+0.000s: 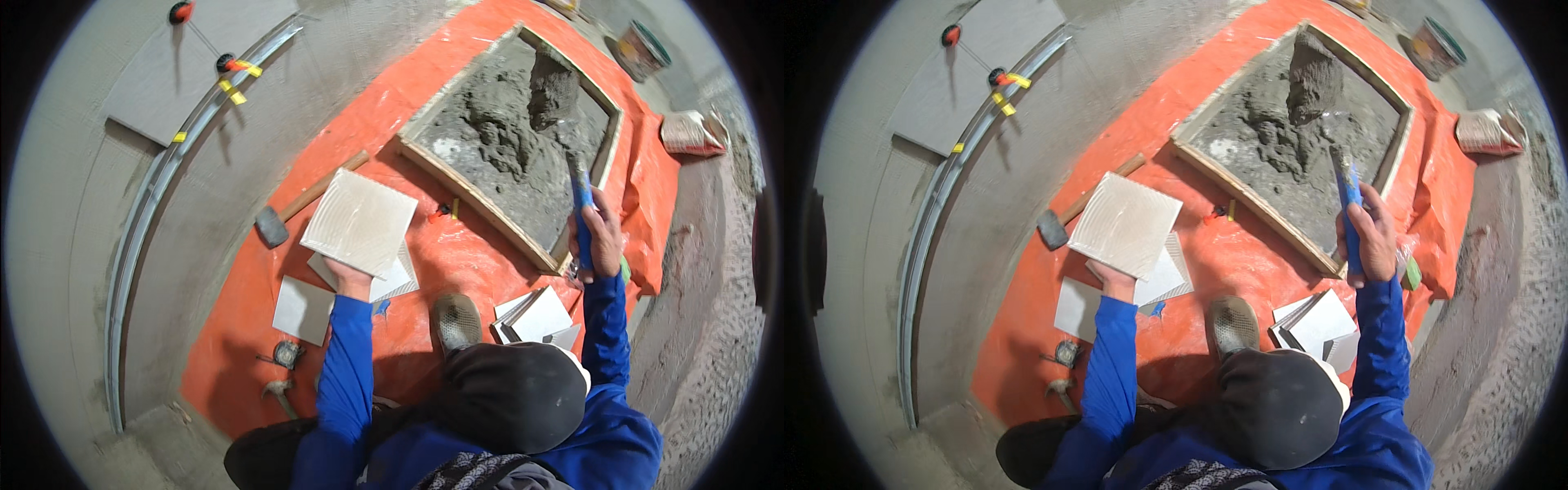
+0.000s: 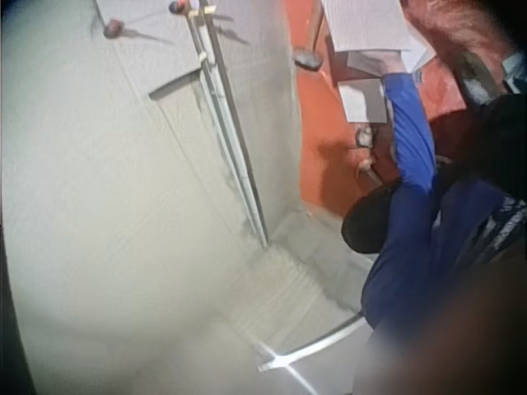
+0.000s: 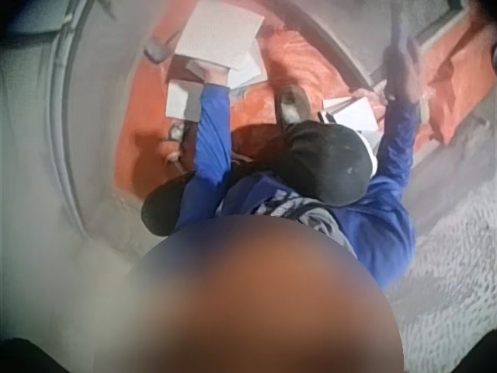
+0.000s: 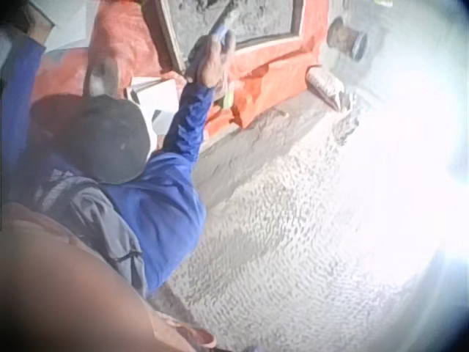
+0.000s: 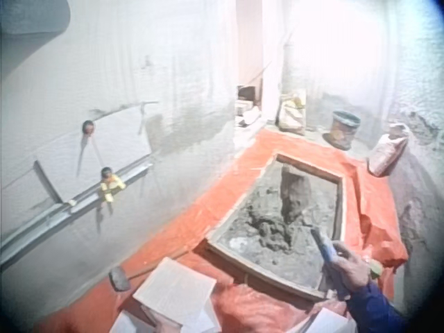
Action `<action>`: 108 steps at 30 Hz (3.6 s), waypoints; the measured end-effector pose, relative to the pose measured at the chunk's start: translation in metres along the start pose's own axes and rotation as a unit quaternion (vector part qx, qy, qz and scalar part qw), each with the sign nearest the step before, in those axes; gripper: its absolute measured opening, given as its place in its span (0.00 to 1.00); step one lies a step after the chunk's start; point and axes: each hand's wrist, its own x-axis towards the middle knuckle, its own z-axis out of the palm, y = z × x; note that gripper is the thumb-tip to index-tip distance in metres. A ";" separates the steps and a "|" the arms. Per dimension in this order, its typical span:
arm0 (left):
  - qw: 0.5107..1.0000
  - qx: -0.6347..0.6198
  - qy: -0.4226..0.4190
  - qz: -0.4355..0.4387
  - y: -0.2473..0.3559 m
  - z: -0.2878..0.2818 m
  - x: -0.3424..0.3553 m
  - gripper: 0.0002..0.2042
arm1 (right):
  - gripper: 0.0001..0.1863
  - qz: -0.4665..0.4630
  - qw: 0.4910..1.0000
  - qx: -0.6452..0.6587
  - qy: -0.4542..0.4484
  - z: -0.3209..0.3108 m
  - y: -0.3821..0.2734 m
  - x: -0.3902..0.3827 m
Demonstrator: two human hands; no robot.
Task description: The person applies cement to the back of a white tile using a trowel and places it on a wall next to a previously installed tile. They use a metal guide rail and tile leveling clips to align the tile, then press it into place.
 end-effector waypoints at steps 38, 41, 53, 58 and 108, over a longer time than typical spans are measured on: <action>0.999 0.032 -0.016 -0.011 0.033 -0.038 -0.026 0.34 | 0.16 0.203 0.919 -0.337 -0.012 -0.063 0.104 0.115; 0.999 0.033 -0.016 -0.011 0.035 -0.037 -0.026 0.35 | 0.16 0.138 0.879 -0.456 0.025 -0.077 0.136 0.113; 0.999 0.036 -0.023 -0.027 0.046 -0.046 -0.035 0.35 | 0.22 0.203 0.919 -0.326 0.093 -0.137 0.146 0.036; 0.998 0.040 -0.024 -0.031 0.044 -0.044 -0.033 0.36 | 0.19 0.267 0.911 -0.309 0.058 -0.140 0.146 0.066; 0.987 -0.108 -0.110 0.051 0.020 0.025 -0.015 0.29 | 0.31 -0.306 0.755 -0.522 -0.253 0.130 -0.117 -0.043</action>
